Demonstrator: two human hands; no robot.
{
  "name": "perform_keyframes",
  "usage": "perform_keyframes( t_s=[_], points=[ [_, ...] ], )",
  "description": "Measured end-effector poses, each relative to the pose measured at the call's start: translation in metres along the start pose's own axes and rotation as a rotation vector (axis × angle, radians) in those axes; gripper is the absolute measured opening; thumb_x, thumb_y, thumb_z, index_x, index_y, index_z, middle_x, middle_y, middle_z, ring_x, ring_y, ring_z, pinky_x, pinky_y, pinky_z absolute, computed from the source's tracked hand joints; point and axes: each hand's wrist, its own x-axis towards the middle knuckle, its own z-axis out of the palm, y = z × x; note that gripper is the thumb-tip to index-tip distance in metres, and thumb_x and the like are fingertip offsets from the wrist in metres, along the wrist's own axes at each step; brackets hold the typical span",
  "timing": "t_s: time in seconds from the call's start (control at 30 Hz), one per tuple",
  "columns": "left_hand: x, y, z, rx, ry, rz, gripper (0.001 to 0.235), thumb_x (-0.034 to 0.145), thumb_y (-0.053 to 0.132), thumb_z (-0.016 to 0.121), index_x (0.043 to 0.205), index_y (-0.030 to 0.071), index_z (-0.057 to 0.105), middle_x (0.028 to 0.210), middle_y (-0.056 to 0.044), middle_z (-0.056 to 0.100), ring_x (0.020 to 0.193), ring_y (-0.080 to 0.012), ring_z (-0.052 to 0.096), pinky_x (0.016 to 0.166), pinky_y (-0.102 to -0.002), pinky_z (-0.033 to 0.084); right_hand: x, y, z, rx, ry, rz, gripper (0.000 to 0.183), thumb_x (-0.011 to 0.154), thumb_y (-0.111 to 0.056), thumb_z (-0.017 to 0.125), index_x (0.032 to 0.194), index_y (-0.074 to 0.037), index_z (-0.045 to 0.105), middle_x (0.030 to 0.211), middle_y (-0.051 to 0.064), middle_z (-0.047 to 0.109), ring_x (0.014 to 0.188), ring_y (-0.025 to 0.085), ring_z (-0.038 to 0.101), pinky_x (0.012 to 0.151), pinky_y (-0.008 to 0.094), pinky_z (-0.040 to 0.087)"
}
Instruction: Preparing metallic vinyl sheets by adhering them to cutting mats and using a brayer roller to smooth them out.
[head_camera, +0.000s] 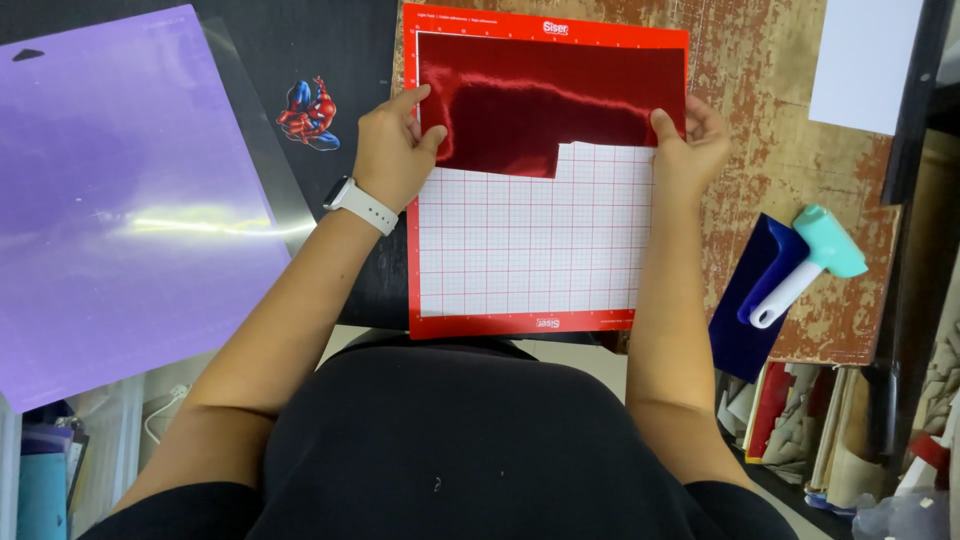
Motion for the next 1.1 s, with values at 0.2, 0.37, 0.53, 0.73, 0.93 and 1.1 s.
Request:
perform_keyframes(
  t_s=[0.2,0.37,0.53,0.73,0.93,1.1],
  points=[
    [0.001,-0.003,0.001,-0.023,0.013,0.017,0.049,0.093,0.005,0.079,0.138,0.000,0.063,0.058,0.002,0.055,0.059,-0.0122,0.055,0.083,-0.031,0.059,-0.003,-0.010,0.001,-0.031,0.000,0.046,0.036,0.079,0.003,0.086,0.111,-0.002,0.070,0.102,0.015,0.083,0.091,0.021,0.085,0.082,0.029,0.074],
    [0.000,0.003,-0.003,-0.092,0.015,-0.090,0.061,0.092,0.002,0.079,0.147,0.002,0.051,0.064,0.002,0.058,0.057,-0.0097,0.059,0.072,-0.028,0.060,0.007,0.007,-0.005,0.158,-0.096,0.080,0.054,0.082,0.009,0.080,0.132,0.007,0.058,0.124,0.024,0.075,0.114,0.028,0.078,0.094,0.034,0.071],
    [-0.005,0.004,-0.029,-0.284,-0.017,0.001,0.038,0.095,0.005,0.080,0.117,0.004,0.049,0.078,0.000,0.051,0.073,-0.0115,0.051,0.071,-0.026,0.046,0.007,-0.013,-0.057,0.287,-0.319,0.079,0.029,0.087,0.009,0.073,0.112,-0.006,0.070,0.108,0.008,0.075,0.095,0.019,0.074,0.073,0.028,0.059],
    [-0.018,0.040,-0.056,-0.362,0.224,0.469,0.020,0.096,-0.013,0.079,0.091,0.007,0.076,0.112,-0.011,0.052,0.123,-0.0356,0.057,0.108,-0.049,0.055,-0.011,-0.052,-0.100,0.311,-0.542,-0.436,0.017,0.088,-0.026,0.083,0.093,-0.015,0.071,0.139,0.009,0.066,0.135,0.027,0.061,0.115,0.042,0.055],
    [-0.014,0.045,-0.054,-0.363,0.313,0.557,0.019,0.096,-0.012,0.082,0.088,0.003,0.074,0.122,-0.015,0.048,0.130,-0.0379,0.051,0.114,-0.060,0.058,-0.011,-0.050,-0.102,0.346,-0.559,-0.496,0.013,0.091,-0.021,0.082,0.096,-0.013,0.072,0.149,0.009,0.061,0.136,0.028,0.060,0.115,0.044,0.056],
    [-0.015,0.049,-0.058,-0.373,0.288,0.554,0.016,0.096,-0.009,0.081,0.088,0.002,0.074,0.123,-0.017,0.051,0.133,-0.0398,0.051,0.114,-0.059,0.057,-0.016,-0.046,-0.105,0.285,-0.531,-0.426,0.017,0.087,-0.021,0.085,0.097,-0.014,0.072,0.151,0.009,0.059,0.145,0.026,0.058,0.128,0.044,0.052]
  ],
)
